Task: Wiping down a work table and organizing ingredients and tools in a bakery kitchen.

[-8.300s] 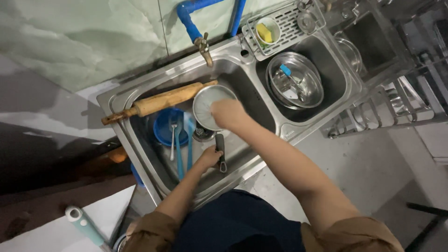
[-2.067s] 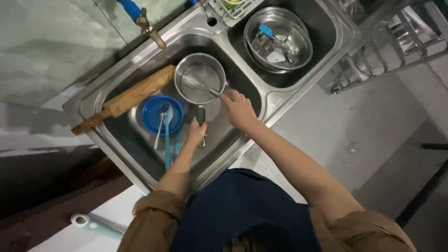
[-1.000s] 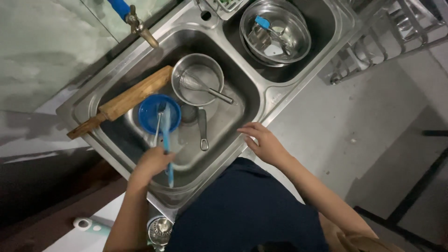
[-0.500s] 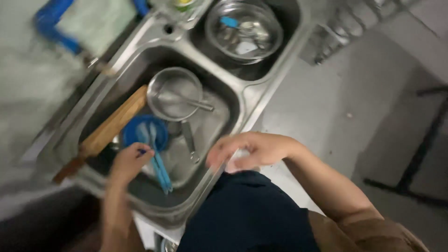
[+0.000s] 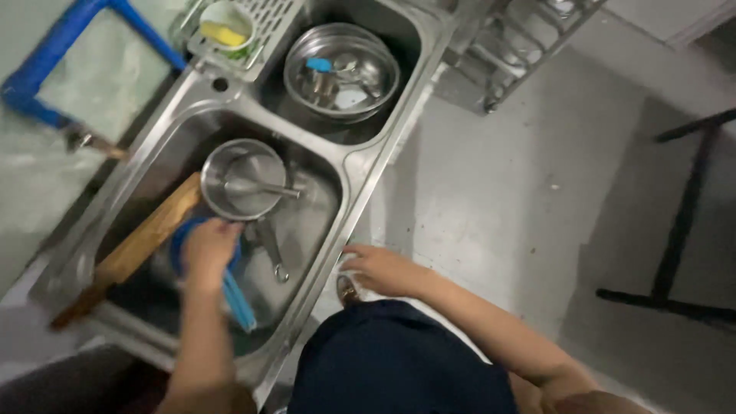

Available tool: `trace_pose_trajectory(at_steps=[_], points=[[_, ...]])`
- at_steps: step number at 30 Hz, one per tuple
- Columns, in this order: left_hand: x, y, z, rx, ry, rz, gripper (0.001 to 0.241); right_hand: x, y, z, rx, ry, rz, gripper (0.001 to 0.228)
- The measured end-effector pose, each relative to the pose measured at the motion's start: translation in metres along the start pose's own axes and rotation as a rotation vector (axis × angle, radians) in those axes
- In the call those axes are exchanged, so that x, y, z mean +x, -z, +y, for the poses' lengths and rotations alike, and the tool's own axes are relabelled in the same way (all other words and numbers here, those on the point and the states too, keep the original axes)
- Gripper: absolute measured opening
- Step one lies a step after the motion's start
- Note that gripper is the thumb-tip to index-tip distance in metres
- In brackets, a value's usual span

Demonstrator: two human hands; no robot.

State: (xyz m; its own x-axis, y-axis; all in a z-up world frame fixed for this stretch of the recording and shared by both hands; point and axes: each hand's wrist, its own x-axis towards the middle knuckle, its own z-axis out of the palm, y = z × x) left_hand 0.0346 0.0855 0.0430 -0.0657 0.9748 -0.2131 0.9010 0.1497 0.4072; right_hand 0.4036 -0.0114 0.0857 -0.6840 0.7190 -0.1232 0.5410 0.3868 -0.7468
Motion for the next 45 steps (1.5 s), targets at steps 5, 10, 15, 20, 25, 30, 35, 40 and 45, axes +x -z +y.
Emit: trace_pose_trajectory(at_steps=[5, 10, 15, 20, 25, 30, 35, 40, 45], points=[[0.038, -0.14, -0.021, -0.028, 0.201, -0.167, 0.065, -0.038, 0.018, -0.006, 0.067, -0.146, -0.017, 0.034], [0.023, -0.208, -0.035, -0.007, 0.321, -0.008, 0.066, -0.072, 0.007, -0.001, 0.085, -0.214, 0.018, 0.034], [0.002, -0.175, -0.016, -0.04, 0.406, -0.009, 0.055, -0.081, 0.006, -0.002, 0.042, -0.233, 0.02, 0.035], [0.005, -0.175, -0.044, 0.066, 0.228, -0.04, 0.055, -0.075, 0.005, -0.008, 0.032, -0.234, 0.005, 0.034], [0.004, -0.035, -0.03, 0.018, 0.277, -0.158, 0.054, -0.072, 0.013, -0.007, 0.005, -0.203, 0.024, 0.033], [0.008, 0.136, -0.025, -0.135, -0.006, 0.909, 0.024, -0.066, 0.025, -0.017, 0.04, -0.307, 0.017, 0.035], [0.04, 0.207, -0.019, 0.158, -0.613, 0.861, 0.038, -0.057, 0.027, -0.019, 0.034, -0.283, 0.036, 0.034], [0.066, 0.229, -0.033, 0.346, -0.735, 0.555, 0.029, -0.039, 0.033, -0.027, 0.034, -0.243, 0.064, 0.034], [0.064, 0.246, -0.025, 0.486, -0.825, 0.558, 0.036, -0.031, 0.031, -0.024, 0.026, -0.208, 0.036, 0.035]])
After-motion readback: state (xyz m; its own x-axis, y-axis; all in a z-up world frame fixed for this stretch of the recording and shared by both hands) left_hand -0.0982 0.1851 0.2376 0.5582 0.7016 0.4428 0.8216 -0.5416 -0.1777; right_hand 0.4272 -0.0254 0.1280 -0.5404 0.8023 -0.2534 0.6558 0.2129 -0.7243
